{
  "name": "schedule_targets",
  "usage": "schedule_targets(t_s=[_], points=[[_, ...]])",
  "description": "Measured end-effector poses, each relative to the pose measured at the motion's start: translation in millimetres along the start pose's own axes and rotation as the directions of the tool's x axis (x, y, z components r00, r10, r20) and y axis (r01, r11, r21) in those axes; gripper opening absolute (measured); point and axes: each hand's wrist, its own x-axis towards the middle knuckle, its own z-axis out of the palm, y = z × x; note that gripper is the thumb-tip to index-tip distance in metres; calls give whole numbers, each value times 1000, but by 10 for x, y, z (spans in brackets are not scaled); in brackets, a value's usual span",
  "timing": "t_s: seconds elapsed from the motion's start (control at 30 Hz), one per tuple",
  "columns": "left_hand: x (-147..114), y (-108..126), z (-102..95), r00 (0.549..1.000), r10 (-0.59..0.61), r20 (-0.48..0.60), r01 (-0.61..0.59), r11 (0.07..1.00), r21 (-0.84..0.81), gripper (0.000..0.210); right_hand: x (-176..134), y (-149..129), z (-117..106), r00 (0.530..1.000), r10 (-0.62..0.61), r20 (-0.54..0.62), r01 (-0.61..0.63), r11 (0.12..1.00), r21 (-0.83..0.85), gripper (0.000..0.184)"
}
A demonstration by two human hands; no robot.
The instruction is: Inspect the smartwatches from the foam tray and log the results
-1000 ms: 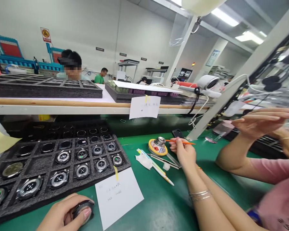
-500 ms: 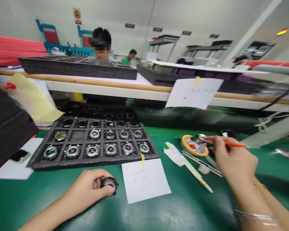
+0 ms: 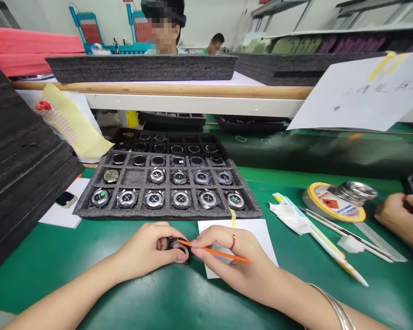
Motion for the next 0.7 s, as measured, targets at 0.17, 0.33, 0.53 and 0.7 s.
schedule_targets(t_s=[0.17, 0.33, 0.53, 0.7], points=[[16, 9, -5, 1000, -4, 1, 4, 1000, 26, 25, 6, 67, -5, 995, 97, 13, -98, 994, 50, 12], [-1, 20, -8, 1000, -14, 1, 14, 999, 39, 23, 14, 63, 33, 981, 193, 9, -192, 967, 169, 13], [-14, 31, -3, 1000, -15, -1, 15, 998, 55, 21, -7, 54, 48, 981, 195, -17, -188, 964, 186, 15], [-7, 22, -3, 1000, -10, -4, 10, 998, 60, 20, 0, 72, 48, 984, 177, -14, -171, 969, 177, 14]])
